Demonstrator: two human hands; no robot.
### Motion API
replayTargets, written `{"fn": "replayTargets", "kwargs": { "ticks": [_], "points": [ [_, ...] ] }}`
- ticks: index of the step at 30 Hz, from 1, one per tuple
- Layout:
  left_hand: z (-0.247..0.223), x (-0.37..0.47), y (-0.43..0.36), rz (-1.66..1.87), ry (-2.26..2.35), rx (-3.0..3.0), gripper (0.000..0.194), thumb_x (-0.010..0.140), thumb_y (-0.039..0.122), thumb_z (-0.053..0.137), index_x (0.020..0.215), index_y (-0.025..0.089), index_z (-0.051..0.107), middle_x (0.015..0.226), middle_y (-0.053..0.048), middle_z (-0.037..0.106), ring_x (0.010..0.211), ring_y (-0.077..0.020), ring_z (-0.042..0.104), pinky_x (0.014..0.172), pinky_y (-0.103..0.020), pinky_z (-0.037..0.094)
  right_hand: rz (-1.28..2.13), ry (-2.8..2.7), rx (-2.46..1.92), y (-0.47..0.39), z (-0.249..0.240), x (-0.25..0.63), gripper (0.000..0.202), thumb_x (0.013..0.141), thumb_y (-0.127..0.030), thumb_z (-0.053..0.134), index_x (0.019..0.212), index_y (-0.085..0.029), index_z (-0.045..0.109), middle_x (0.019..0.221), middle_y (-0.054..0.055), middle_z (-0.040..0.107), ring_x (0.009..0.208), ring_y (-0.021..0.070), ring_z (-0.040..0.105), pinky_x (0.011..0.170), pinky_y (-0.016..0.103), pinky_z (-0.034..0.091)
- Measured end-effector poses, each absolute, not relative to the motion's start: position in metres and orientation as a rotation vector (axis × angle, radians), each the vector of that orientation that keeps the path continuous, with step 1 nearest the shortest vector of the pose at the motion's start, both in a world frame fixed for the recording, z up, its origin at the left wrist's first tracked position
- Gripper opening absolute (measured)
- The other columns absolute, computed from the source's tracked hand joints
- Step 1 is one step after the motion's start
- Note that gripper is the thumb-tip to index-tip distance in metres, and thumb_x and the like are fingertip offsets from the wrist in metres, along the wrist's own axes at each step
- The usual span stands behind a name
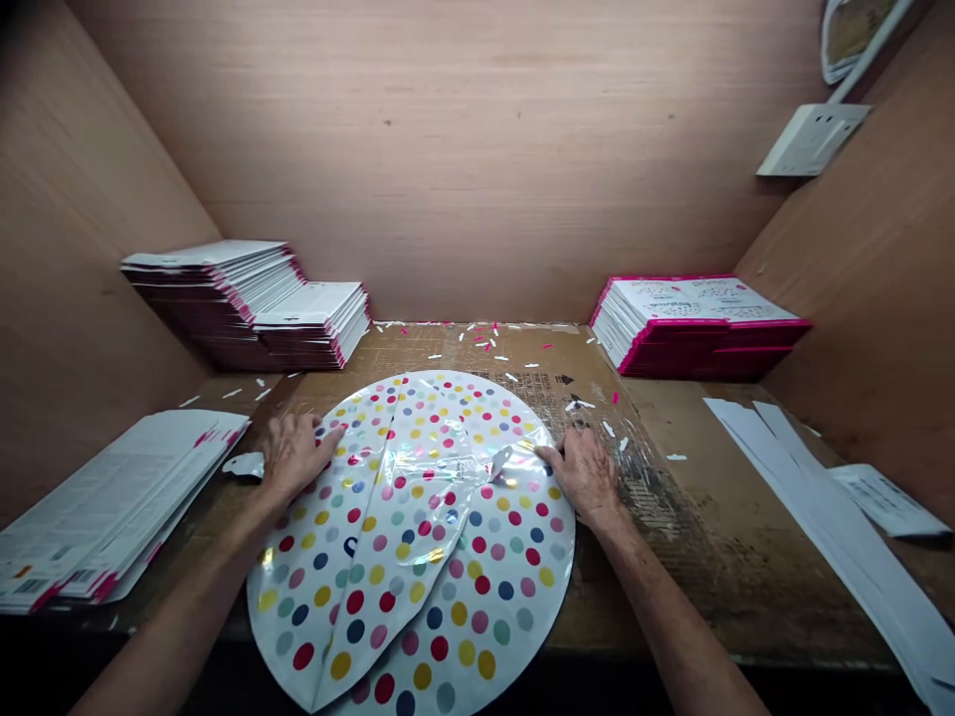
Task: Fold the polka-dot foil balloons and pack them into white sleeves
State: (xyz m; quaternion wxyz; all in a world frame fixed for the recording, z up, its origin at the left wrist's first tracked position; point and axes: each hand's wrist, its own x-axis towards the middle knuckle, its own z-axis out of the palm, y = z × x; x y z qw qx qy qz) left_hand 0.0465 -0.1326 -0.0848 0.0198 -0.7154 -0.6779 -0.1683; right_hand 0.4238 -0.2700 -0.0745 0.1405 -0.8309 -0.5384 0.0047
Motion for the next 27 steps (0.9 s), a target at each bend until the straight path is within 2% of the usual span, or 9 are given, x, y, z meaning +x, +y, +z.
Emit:
{"fn": "replayTargets", "kwargs": {
  "ticks": [3, 5, 10, 13, 15, 17, 19, 22, 27],
  "points": [
    [-0.092, 0.027, -0.118, -0.528, -2.074, -2.257, 0.032, 0.083, 0.048, 0.05, 0.08, 0.018, 0.063, 0.108, -0.016, 0.062, 0.118, -0.036, 0.047, 0.103, -0.05, 0.038, 0.078, -1.619, -2.357, -0.251, -0.09, 0.428, 0.024, 0.088, -0.041, 0.057, 0.074, -0.022, 0.059, 0.082, 0.003, 0.064, 0.081, 0.0202, 0.06, 0.066, 0.03, 0.039],
    [-0.091, 0.03, -0.108, -0.564, -2.065, -2.239, 0.027, 0.084, 0.042, 0.051, 0.072, 0.02, 0.059, 0.11, -0.016, 0.06, 0.119, -0.0352, 0.046, 0.103, -0.049, 0.038, 0.054, -1.623, -2.334, -0.236, -0.092, 0.423, 0.024, 0.09, -0.041, 0.055, 0.077, -0.021, 0.06, 0.084, 0.003, 0.065, 0.085, 0.0197, 0.06, 0.069, 0.029, 0.039],
    [-0.067, 0.055, -0.115, -0.624, -2.023, -2.198, 0.022, 0.088, 0.038, 0.049, 0.078, 0.019, 0.058, 0.108, -0.015, 0.058, 0.117, -0.032, 0.048, 0.102, -0.044, 0.039, -0.034, -1.543, -2.368, -0.211, -0.084, 0.413, 0.031, 0.095, -0.041, 0.047, 0.093, -0.015, 0.064, 0.099, 0.014, 0.065, 0.092, 0.0269, 0.06, 0.074, 0.035, 0.042],
    [-0.059, 0.066, -0.169, -0.638, -1.904, -2.295, 0.033, 0.093, 0.044, 0.04, 0.076, 0.021, 0.056, 0.099, -0.012, 0.058, 0.101, -0.0287, 0.055, 0.091, -0.04, 0.045, -0.155, -1.64, -2.235, -0.213, -0.074, 0.398, 0.036, 0.096, -0.037, 0.045, 0.116, -0.01, 0.061, 0.122, 0.022, 0.059, 0.112, 0.0316, 0.055, 0.09, 0.041, 0.042],
    [-0.061, 0.069, -0.214, -0.574, -1.884, -2.393, 0.036, 0.094, 0.047, 0.039, 0.073, 0.022, 0.055, 0.091, -0.01, 0.059, 0.091, -0.0274, 0.056, 0.083, -0.04, 0.047, -0.245, -1.9, -1.955, -0.216, -0.07, 0.379, 0.043, 0.099, -0.035, 0.039, 0.132, -0.011, 0.052, 0.141, 0.02, 0.049, 0.13, 0.0298, 0.044, 0.105, 0.042, 0.035],
    [-0.066, 0.07, -0.252, -0.54, -1.919, -2.392, 0.037, 0.093, 0.049, 0.039, 0.071, 0.023, 0.053, 0.083, -0.009, 0.058, 0.085, -0.0275, 0.056, 0.081, -0.042, 0.046, -0.255, -2.182, -1.706, -0.217, -0.069, 0.36, 0.047, 0.101, -0.036, 0.035, 0.139, -0.012, 0.047, 0.15, 0.017, 0.041, 0.14, 0.0278, 0.033, 0.114, 0.044, 0.026],
    [-0.069, 0.071, -0.279, -0.529, -1.977, -2.37, 0.037, 0.092, 0.051, 0.039, 0.069, 0.024, 0.052, 0.078, -0.008, 0.058, 0.081, -0.0281, 0.056, 0.079, -0.043, 0.046, -0.165, -2.352, -1.69, -0.217, -0.076, 0.348, 0.049, 0.101, -0.038, 0.036, 0.141, -0.012, 0.046, 0.152, 0.015, 0.039, 0.142, 0.0295, 0.031, 0.116, 0.047, 0.022],
    [-0.066, 0.077, -0.295, -0.474, -2.08, -2.437, 0.037, 0.09, 0.051, 0.041, 0.065, 0.024, 0.049, 0.077, -0.008, 0.059, 0.08, -0.0272, 0.058, 0.076, -0.041, 0.045, -0.014, -2.393, -1.84, -0.217, -0.091, 0.349, 0.053, 0.101, -0.04, 0.035, 0.145, -0.012, 0.042, 0.154, 0.012, 0.036, 0.143, 0.0318, 0.029, 0.115, 0.05, 0.023],
    [-0.042, 0.088, -0.288, -0.153, -2.384, -2.835, 0.036, 0.082, 0.052, 0.05, 0.062, 0.022, 0.045, 0.069, -0.002, 0.057, 0.068, -0.0201, 0.055, 0.063, -0.031, 0.039, 0.027, -2.397, -1.844, -0.214, -0.106, 0.364, 0.056, 0.1, -0.043, 0.033, 0.148, -0.015, 0.038, 0.157, 0.01, 0.031, 0.145, 0.0296, 0.026, 0.116, 0.05, 0.023]
  ]
}}
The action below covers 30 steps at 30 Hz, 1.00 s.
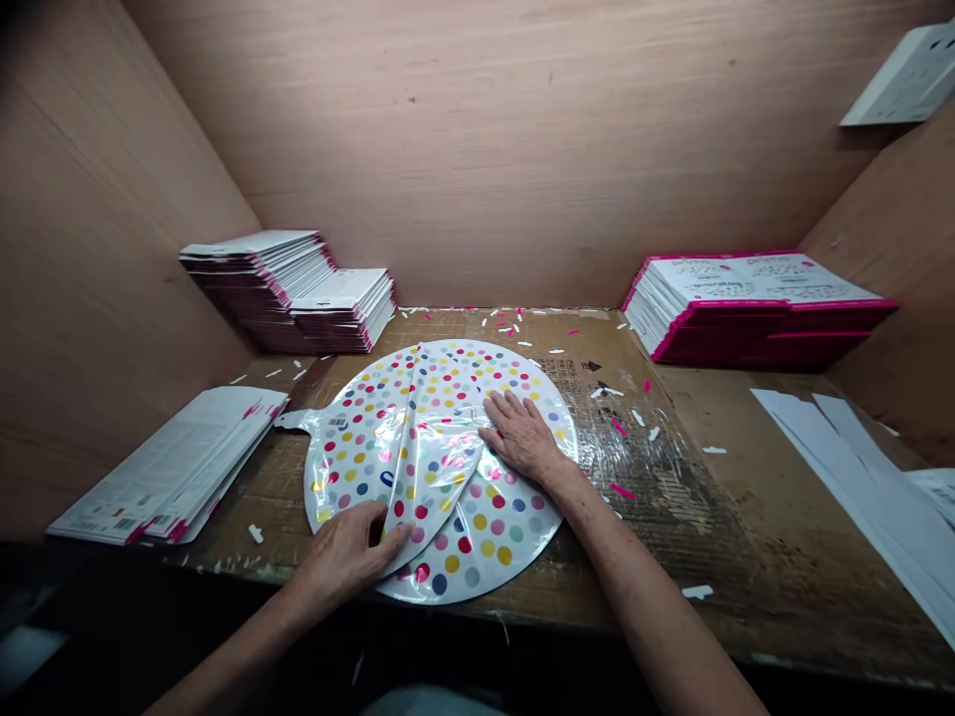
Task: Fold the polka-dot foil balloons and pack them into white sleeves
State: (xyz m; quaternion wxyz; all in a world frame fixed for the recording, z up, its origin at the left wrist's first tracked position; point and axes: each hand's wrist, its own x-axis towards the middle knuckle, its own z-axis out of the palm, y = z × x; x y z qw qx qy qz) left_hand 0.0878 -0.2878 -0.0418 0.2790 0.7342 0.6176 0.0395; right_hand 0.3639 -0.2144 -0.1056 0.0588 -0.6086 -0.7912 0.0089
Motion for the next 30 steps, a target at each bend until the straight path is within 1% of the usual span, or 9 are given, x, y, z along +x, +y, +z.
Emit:
{"fn": "replayTargets", "kwargs": {
  "ticks": [7, 12, 15, 18, 20, 22, 24, 26, 30],
  "points": [
    [-0.022, 0.094, -0.277, 0.145, 1.458, 1.295, 0.057, 0.061, 0.071, 0.062, 0.08, 0.018, 0.056, 0.063, 0.004, 0.051, 0.051, -0.0124, 0.046, 0.048, -0.025, 0.035, -0.067, -2.412, -1.836, -0.221, -0.096, 0.362, 0.052, 0.1, -0.038, 0.032, 0.145, -0.014, 0.043, 0.157, 0.011, 0.031, 0.145, 0.0293, 0.025, 0.117, 0.049, 0.023],
    [-0.029, 0.098, -0.281, 0.168, 1.412, 1.361, 0.053, 0.055, 0.067, 0.07, 0.062, 0.018, 0.052, 0.053, 0.006, 0.044, 0.052, -0.0099, 0.041, 0.05, -0.022, 0.034, -0.113, -2.39, -1.898, -0.23, -0.1, 0.381, 0.052, 0.1, -0.038, 0.033, 0.145, -0.014, 0.043, 0.154, 0.012, 0.036, 0.142, 0.0339, 0.031, 0.114, 0.054, 0.026],
    [-0.031, 0.101, -0.281, 0.139, 1.366, 1.343, 0.049, 0.053, 0.06, 0.075, 0.06, 0.018, 0.05, 0.05, 0.008, 0.043, 0.049, -0.0086, 0.039, 0.046, -0.021, 0.03, -0.114, -2.353, -1.915, -0.229, -0.101, 0.391, 0.049, 0.1, -0.035, 0.037, 0.144, -0.015, 0.045, 0.153, 0.012, 0.039, 0.141, 0.0345, 0.034, 0.112, 0.054, 0.031],
    [-0.027, 0.102, -0.278, 0.129, 1.316, 1.235, 0.048, 0.052, 0.056, 0.078, 0.062, 0.018, 0.05, 0.046, 0.01, 0.04, 0.043, -0.0064, 0.035, 0.042, -0.019, 0.031, -0.157, -2.269, -1.909, -0.244, -0.09, 0.385, 0.045, 0.098, -0.03, 0.041, 0.136, -0.009, 0.052, 0.147, 0.019, 0.045, 0.136, 0.0366, 0.041, 0.107, 0.055, 0.037],
    [-0.021, 0.101, -0.276, 0.179, 1.249, 1.125, 0.047, 0.054, 0.054, 0.08, 0.064, 0.018, 0.051, 0.046, 0.01, 0.041, 0.04, -0.005, 0.033, 0.038, -0.018, 0.031, -0.237, -2.122, -1.674, -0.271, -0.075, 0.367, 0.039, 0.096, -0.027, 0.044, 0.128, -0.007, 0.058, 0.135, 0.021, 0.057, 0.126, 0.0319, 0.053, 0.102, 0.048, 0.045],
    [-0.014, 0.1, -0.273, 0.236, 1.18, 1.059, 0.047, 0.056, 0.052, 0.081, 0.066, 0.017, 0.051, 0.047, 0.01, 0.041, 0.038, -0.0036, 0.032, 0.036, -0.016, 0.029, -0.304, -1.928, -1.237, -0.308, -0.06, 0.337, 0.03, 0.094, -0.021, 0.046, 0.119, -0.014, 0.061, 0.109, 0.013, 0.072, 0.105, 0.0226, 0.066, 0.091, 0.038, 0.053],
    [-0.005, 0.103, -0.269, 0.263, 1.118, 1.052, 0.045, 0.06, 0.05, 0.082, 0.067, 0.016, 0.053, 0.047, 0.01, 0.041, 0.036, -0.0023, 0.032, 0.033, -0.015, 0.027, -0.247, -1.997, -0.874, -0.345, -0.054, 0.3, 0.028, 0.089, -0.014, 0.05, 0.114, -0.017, 0.062, 0.097, 0.008, 0.074, 0.093, 0.0192, 0.068, 0.085, 0.033, 0.056],
    [0.008, 0.11, -0.264, 0.26, 1.055, 1.074, 0.043, 0.063, 0.047, 0.082, 0.068, 0.014, 0.056, 0.047, 0.008, 0.045, 0.036, -0.0021, 0.036, 0.033, -0.014, 0.029, -0.241, -2.108, -0.794, -0.368, -0.059, 0.262, 0.036, 0.087, -0.01, 0.047, 0.121, -0.013, 0.059, 0.105, 0.01, 0.073, 0.1, 0.0221, 0.067, 0.09, 0.035, 0.056],
    [0.052, 0.134, -0.251, 0.333, 0.963, 1.108, 0.034, 0.066, 0.036, 0.083, 0.069, 0.012, 0.059, 0.048, 0.007, 0.048, 0.038, -0.0025, 0.041, 0.037, -0.013, 0.037, -0.159, -1.99, -1.38, -0.375, -0.094, 0.213, 0.055, 0.088, -0.013, 0.045, 0.142, -0.004, 0.038, 0.128, 0.024, 0.06, 0.116, 0.0384, 0.06, 0.09, 0.055, 0.055]
  ]
}}
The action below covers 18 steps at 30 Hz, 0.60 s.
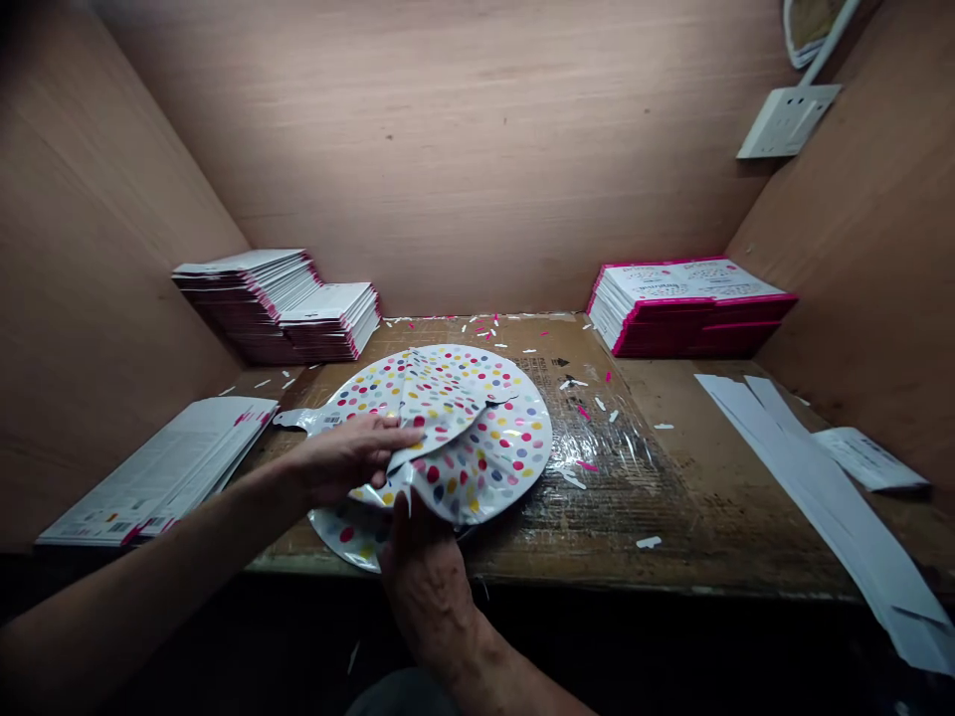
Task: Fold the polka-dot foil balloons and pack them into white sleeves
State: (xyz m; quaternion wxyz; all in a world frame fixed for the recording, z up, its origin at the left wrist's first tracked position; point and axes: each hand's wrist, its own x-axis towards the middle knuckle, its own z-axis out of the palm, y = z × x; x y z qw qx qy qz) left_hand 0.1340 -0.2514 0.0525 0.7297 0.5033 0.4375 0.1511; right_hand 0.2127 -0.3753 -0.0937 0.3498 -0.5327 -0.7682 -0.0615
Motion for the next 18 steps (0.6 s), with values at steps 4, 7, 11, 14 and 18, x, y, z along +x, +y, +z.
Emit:
{"fn": "replayTargets", "kwargs": {
  "ticks": [4, 7, 11, 14, 18],
  "points": [
    [0.093, 0.14, -0.249, 0.399, 0.899, 1.122, 0.026, 0.072, 0.029, 0.081, 0.073, 0.012, 0.061, 0.048, 0.009, 0.045, 0.039, -0.0017, 0.038, 0.039, -0.014, 0.042, 0.017, -1.973, -1.448, -0.378, -0.102, 0.225, 0.055, 0.091, -0.034, 0.053, 0.139, -0.008, 0.043, 0.128, 0.023, 0.061, 0.117, 0.0371, 0.06, 0.091, 0.049, 0.057],
    [0.086, 0.119, -0.258, 0.359, 0.914, 1.127, 0.031, 0.071, 0.033, 0.082, 0.079, 0.012, 0.061, 0.05, 0.009, 0.045, 0.038, -0.0018, 0.037, 0.039, -0.014, 0.042, 0.168, -1.87, -1.568, -0.388, -0.084, 0.267, 0.042, 0.095, -0.035, 0.045, 0.132, -0.016, 0.052, 0.119, 0.016, 0.068, 0.107, 0.0299, 0.067, 0.081, 0.039, 0.059],
    [0.029, 0.085, -0.274, 0.285, 1.034, 1.053, 0.045, 0.065, 0.045, 0.084, 0.082, 0.012, 0.059, 0.054, 0.008, 0.052, 0.039, -0.0026, 0.044, 0.037, -0.013, 0.039, 0.214, -1.794, -1.899, -0.395, -0.073, 0.323, 0.024, 0.085, -0.031, 0.053, 0.104, -0.021, 0.065, 0.09, 0.009, 0.073, 0.079, 0.0264, 0.071, 0.062, 0.031, 0.056],
    [-0.012, 0.074, -0.286, 0.199, 1.106, 1.027, 0.055, 0.062, 0.056, 0.082, 0.083, 0.012, 0.058, 0.056, 0.003, 0.059, 0.042, -0.0065, 0.054, 0.037, -0.013, 0.04, -0.086, -1.72, -2.046, -0.388, -0.082, 0.349, 0.018, 0.087, -0.03, 0.051, 0.097, -0.018, 0.061, 0.088, 0.01, 0.07, 0.071, 0.025, 0.069, 0.057, 0.032, 0.053],
    [-0.031, 0.076, -0.298, 0.163, 1.157, 0.976, 0.063, 0.064, 0.066, 0.074, 0.093, 0.014, 0.055, 0.056, 0.003, 0.06, 0.047, -0.0113, 0.061, 0.037, -0.014, 0.04, -0.597, -1.707, -1.861, -0.375, -0.093, 0.375, 0.037, 0.095, -0.024, 0.042, 0.128, -0.01, 0.048, 0.128, 0.023, 0.057, 0.112, 0.0322, 0.061, 0.081, 0.042, 0.056]
  ]
}}
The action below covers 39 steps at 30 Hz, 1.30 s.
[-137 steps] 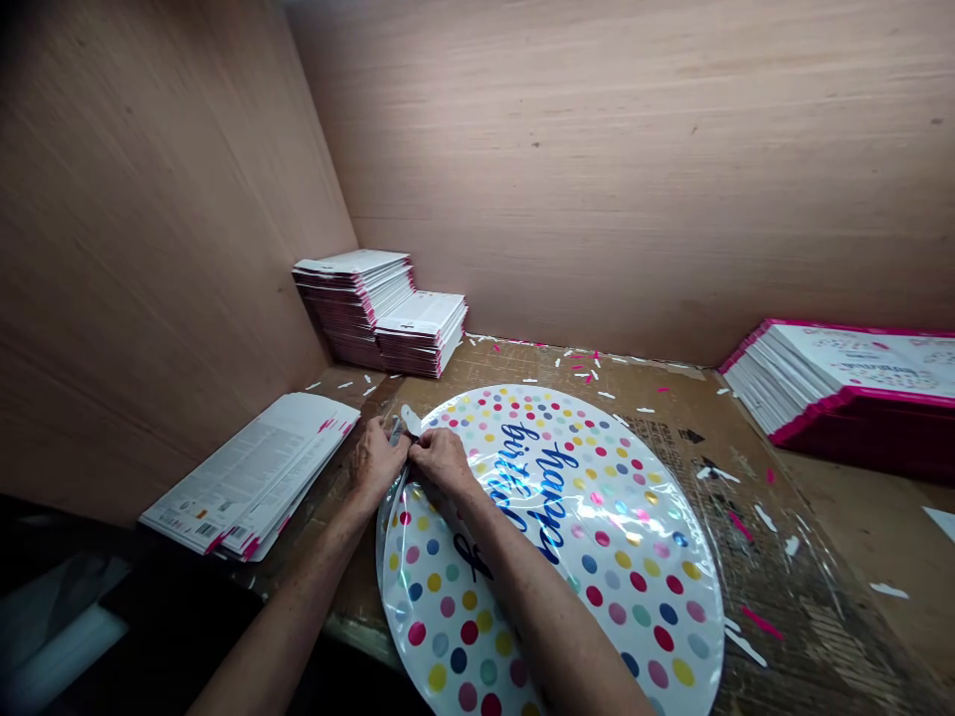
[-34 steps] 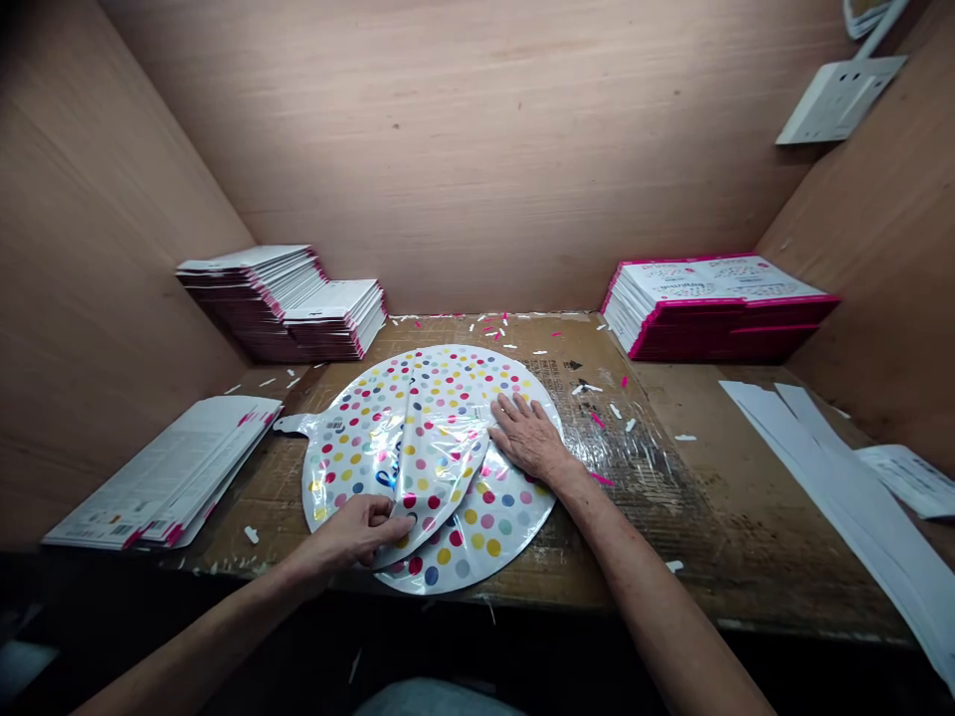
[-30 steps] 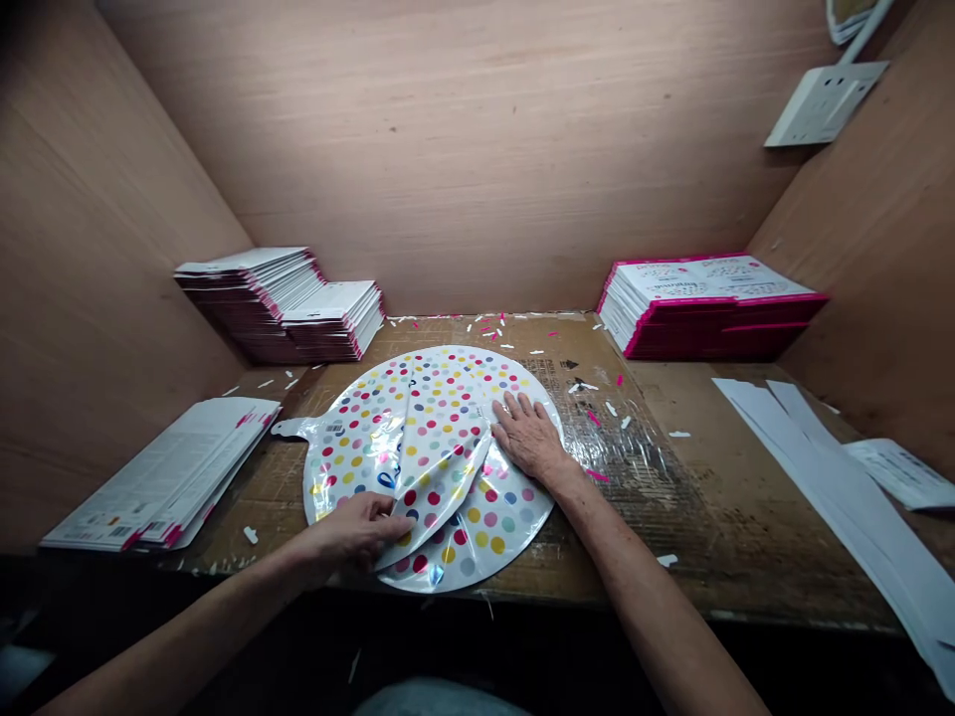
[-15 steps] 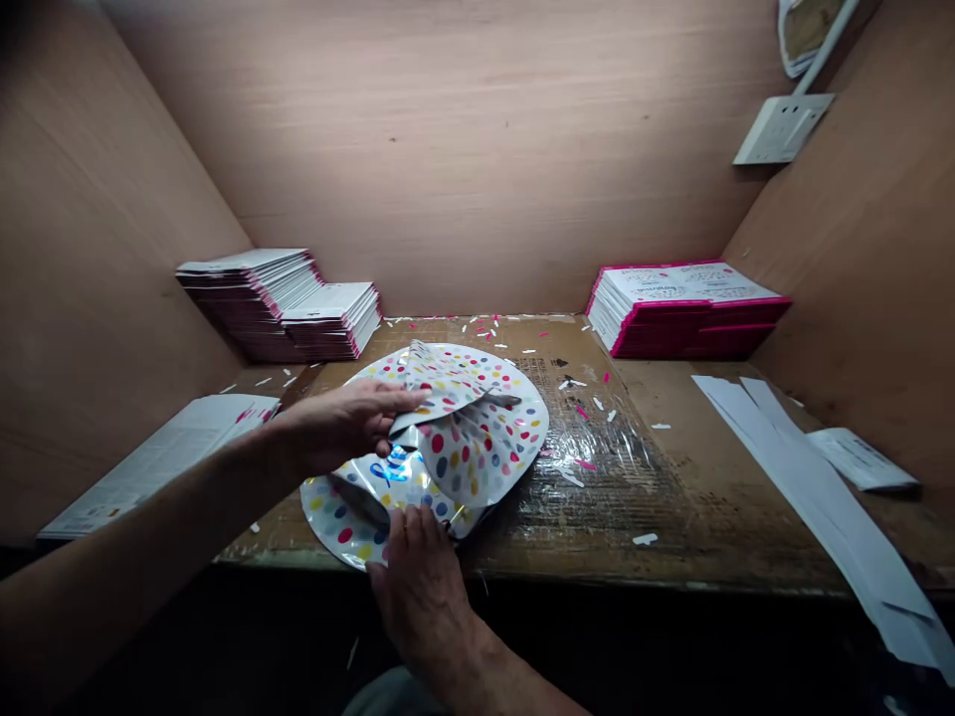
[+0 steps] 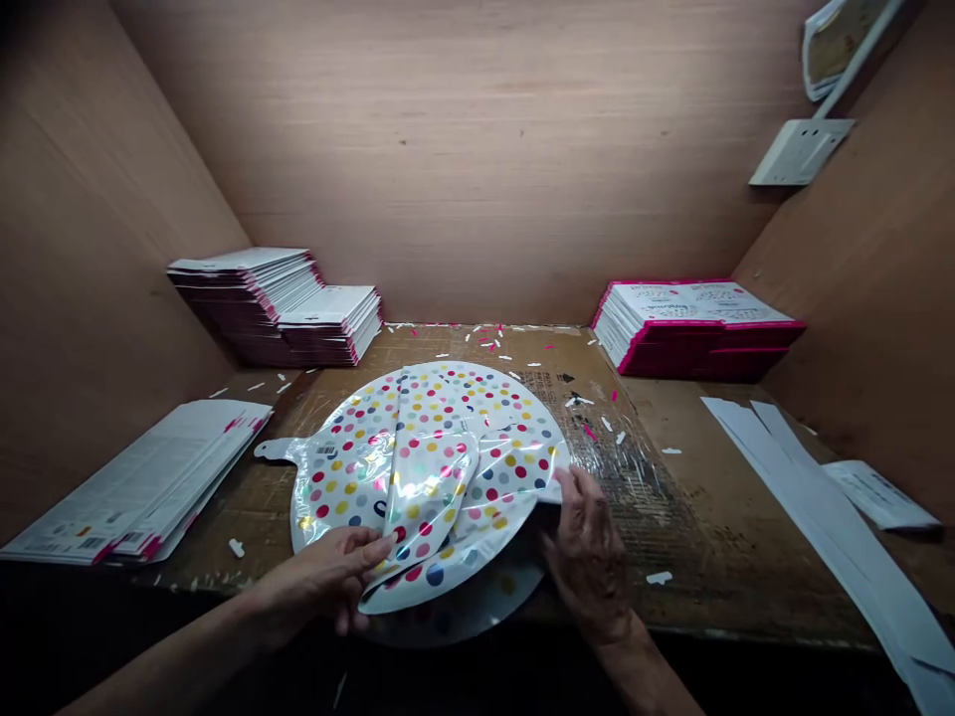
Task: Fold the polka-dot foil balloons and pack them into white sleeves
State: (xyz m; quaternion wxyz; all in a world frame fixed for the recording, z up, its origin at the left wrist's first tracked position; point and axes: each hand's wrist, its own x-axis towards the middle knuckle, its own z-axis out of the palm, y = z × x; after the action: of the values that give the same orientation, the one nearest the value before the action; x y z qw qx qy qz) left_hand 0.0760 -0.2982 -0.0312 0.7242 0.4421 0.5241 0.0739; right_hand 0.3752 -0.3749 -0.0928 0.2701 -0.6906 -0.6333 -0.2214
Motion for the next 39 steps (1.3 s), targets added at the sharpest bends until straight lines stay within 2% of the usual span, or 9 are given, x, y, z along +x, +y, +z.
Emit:
{"fn": "replayTargets", "kwargs": {
  "ticks": [3, 10, 16, 18, 22, 27, 32, 35, 39],
  "points": [
    [-0.032, 0.078, -0.308, 0.149, 1.145, 0.946, 0.072, 0.062, 0.059, 0.08, 0.11, 0.014, 0.05, 0.052, 0.006, 0.059, 0.045, -0.0109, 0.059, 0.038, -0.014, 0.04, -0.593, -1.997, -1.658, -0.367, -0.092, 0.395, 0.052, 0.095, -0.012, 0.036, 0.147, -0.012, 0.032, 0.144, 0.023, 0.045, 0.132, 0.0312, 0.046, 0.1, 0.047, 0.049],
    [-0.042, 0.073, -0.328, 0.036, 1.117, 0.887, 0.065, 0.065, 0.056, 0.079, 0.103, 0.016, 0.046, 0.059, 0.001, 0.067, 0.04, -0.008, 0.054, 0.036, -0.015, 0.037, -0.289, -2.507, -1.35, -0.357, -0.093, 0.423, 0.049, 0.096, -0.012, 0.039, 0.145, -0.021, 0.044, 0.145, 0.011, 0.05, 0.132, 0.0242, 0.048, 0.106, 0.046, 0.047],
    [-0.042, 0.07, -0.325, 0.061, 1.15, 0.949, 0.062, 0.064, 0.058, 0.078, 0.098, 0.016, 0.048, 0.056, 0.005, 0.062, 0.041, -0.0066, 0.053, 0.038, -0.013, 0.036, 0.25, -2.543, -1.333, -0.346, -0.039, 0.415, 0.051, 0.09, -0.046, 0.059, 0.137, -0.026, 0.055, 0.134, 0.008, 0.061, 0.119, 0.0261, 0.061, 0.093, 0.038, 0.057],
    [-0.045, 0.071, -0.327, 0.09, 1.16, 0.975, 0.06, 0.064, 0.058, 0.078, 0.097, 0.016, 0.05, 0.055, 0.006, 0.059, 0.042, -0.0071, 0.054, 0.038, -0.014, 0.036, 0.33, -2.488, -1.285, -0.322, -0.024, 0.384, 0.045, 0.094, -0.046, 0.054, 0.136, -0.028, 0.055, 0.13, 0.005, 0.064, 0.118, 0.0225, 0.062, 0.096, 0.036, 0.055],
    [-0.056, 0.072, -0.336, 0.153, 1.176, 1.009, 0.058, 0.065, 0.058, 0.077, 0.097, 0.017, 0.051, 0.058, 0.007, 0.057, 0.041, -0.0075, 0.054, 0.037, -0.014, 0.036, 0.017, -2.543, -1.183, -0.246, -0.042, 0.305, 0.046, 0.099, -0.042, 0.047, 0.139, -0.019, 0.048, 0.149, 0.009, 0.045, 0.138, 0.0254, 0.04, 0.115, 0.049, 0.033],
    [-0.056, 0.067, -0.336, 0.288, 1.213, 1.008, 0.055, 0.067, 0.058, 0.077, 0.094, 0.015, 0.056, 0.056, 0.007, 0.054, 0.041, -0.0063, 0.051, 0.038, -0.014, 0.036, 0.051, -2.536, -1.461, -0.194, -0.077, 0.278, 0.05, 0.099, -0.043, 0.046, 0.14, -0.013, 0.047, 0.151, 0.017, 0.041, 0.14, 0.031, 0.036, 0.113, 0.053, 0.033],
    [-0.018, 0.075, -0.329, 0.455, 1.113, 0.668, 0.046, 0.062, 0.049, 0.083, 0.083, 0.016, 0.059, 0.058, 0.006, 0.054, 0.042, -0.002, 0.044, 0.04, -0.012, 0.033, 0.049, -2.206, -1.15, -0.279, -0.042, 0.305, 0.057, 0.1, -0.045, 0.039, 0.145, -0.01, 0.039, 0.146, 0.02, 0.046, 0.138, 0.0283, 0.041, 0.11, 0.049, 0.04],
    [0.001, 0.076, -0.328, 0.517, 1.127, 0.631, 0.05, 0.059, 0.049, 0.085, 0.089, 0.018, 0.059, 0.062, 0.005, 0.055, 0.046, -0.0038, 0.048, 0.044, -0.013, 0.037, -0.066, -2.089, -1.039, -0.354, -0.043, 0.312, 0.085, 0.091, -0.057, 0.049, 0.153, -0.007, 0.02, 0.147, 0.023, 0.042, 0.138, 0.0364, 0.038, 0.108, 0.057, 0.04],
    [0.003, 0.058, -0.314, 0.201, 1.226, 1.145, 0.062, 0.065, 0.068, 0.072, 0.1, 0.017, 0.061, 0.061, 0.001, 0.061, 0.046, -0.0115, 0.053, 0.044, -0.021, 0.038, -0.375, -1.998, -1.28, -0.393, -0.084, 0.331, 0.065, 0.094, -0.02, 0.046, 0.153, -0.008, 0.023, 0.143, 0.022, 0.049, 0.137, 0.0332, 0.041, 0.106, 0.054, 0.044]
  ]
}}
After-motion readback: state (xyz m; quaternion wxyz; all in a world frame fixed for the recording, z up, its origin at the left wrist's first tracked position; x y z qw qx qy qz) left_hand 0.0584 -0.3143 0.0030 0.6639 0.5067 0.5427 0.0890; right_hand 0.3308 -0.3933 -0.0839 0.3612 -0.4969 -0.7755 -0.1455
